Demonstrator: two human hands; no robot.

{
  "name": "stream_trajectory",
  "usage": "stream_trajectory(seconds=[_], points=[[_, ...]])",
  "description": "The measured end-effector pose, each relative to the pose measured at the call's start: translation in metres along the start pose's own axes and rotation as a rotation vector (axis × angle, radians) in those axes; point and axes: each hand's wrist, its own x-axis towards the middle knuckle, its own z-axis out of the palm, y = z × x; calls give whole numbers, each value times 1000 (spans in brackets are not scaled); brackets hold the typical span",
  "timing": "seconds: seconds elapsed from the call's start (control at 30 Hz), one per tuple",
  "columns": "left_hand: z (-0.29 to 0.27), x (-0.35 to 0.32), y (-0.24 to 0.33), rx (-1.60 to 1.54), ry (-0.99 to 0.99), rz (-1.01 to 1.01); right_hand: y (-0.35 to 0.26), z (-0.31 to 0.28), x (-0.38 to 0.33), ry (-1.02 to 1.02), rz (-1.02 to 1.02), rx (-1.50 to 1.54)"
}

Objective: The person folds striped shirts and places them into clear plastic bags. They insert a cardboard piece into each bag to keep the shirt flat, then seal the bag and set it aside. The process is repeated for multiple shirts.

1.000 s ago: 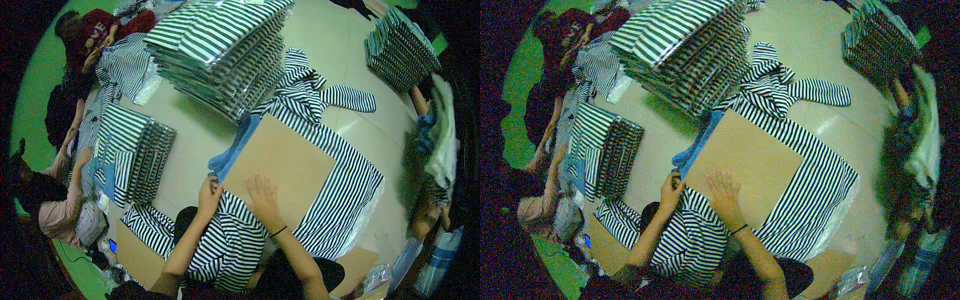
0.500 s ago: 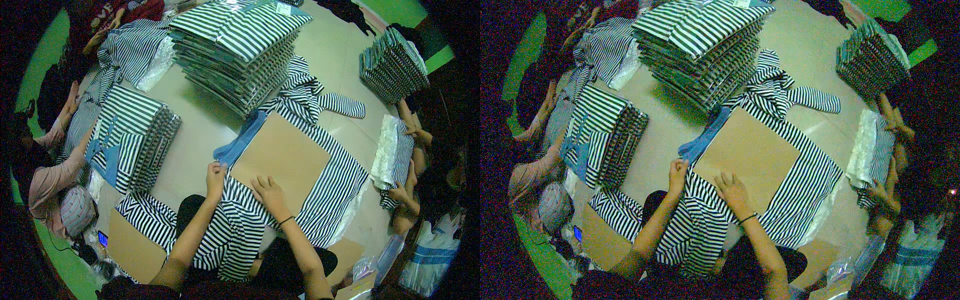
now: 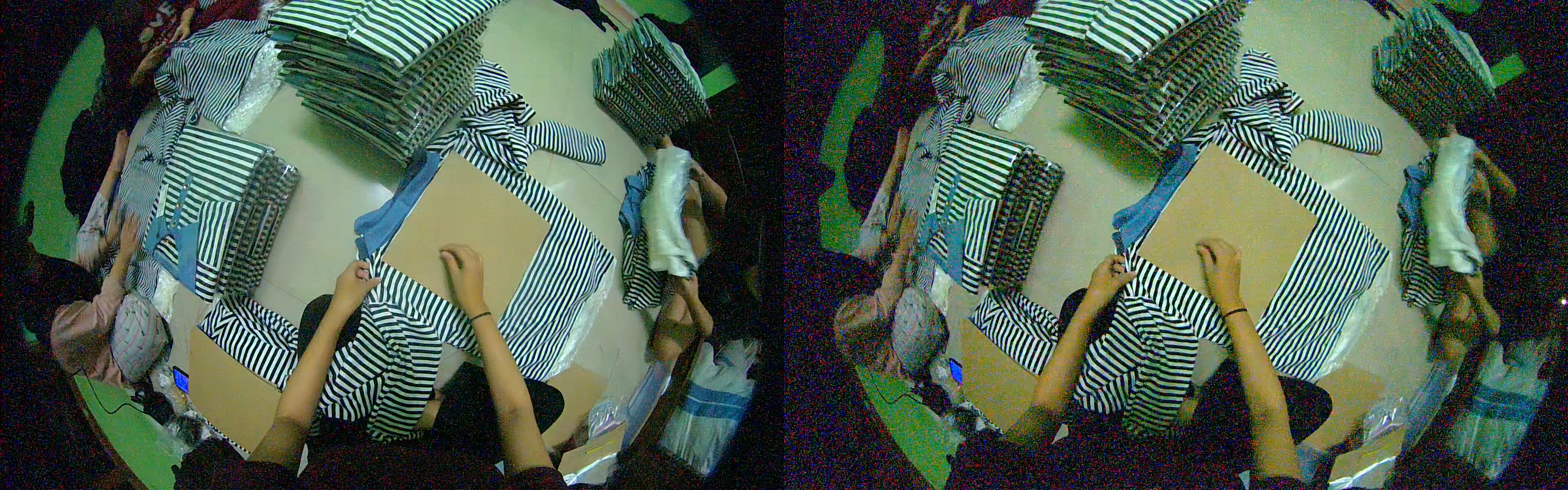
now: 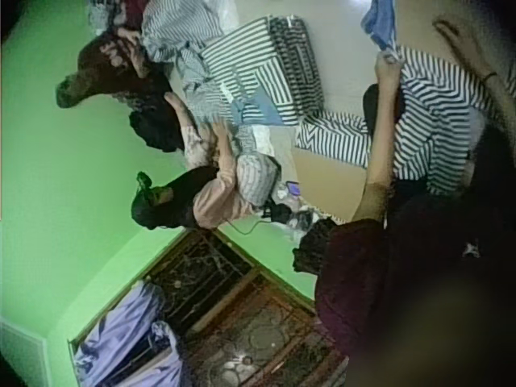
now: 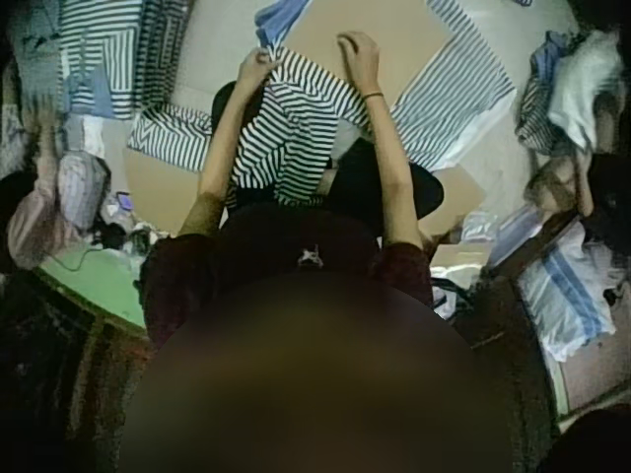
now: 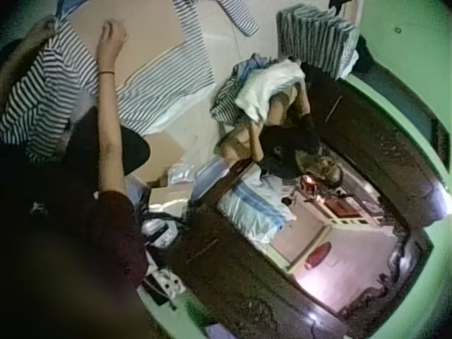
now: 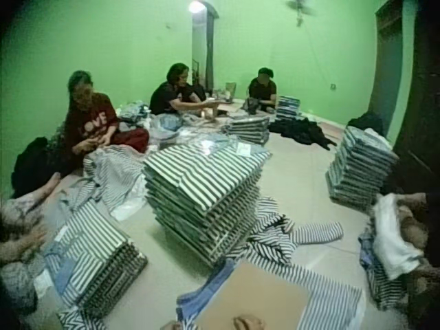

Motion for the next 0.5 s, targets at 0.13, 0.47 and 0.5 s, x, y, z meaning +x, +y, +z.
stream_trajectory(seconds=[0.13,0.47,0.5], points=[[10,-27,10,319,193,502,-4,-4,-13,119,262,358],[34,-46,-7,847,30,343,-8,-3,-84,-36,486,622],[34,-44,-8,846,57,379,-7,-4,-88,-51,461,637]])
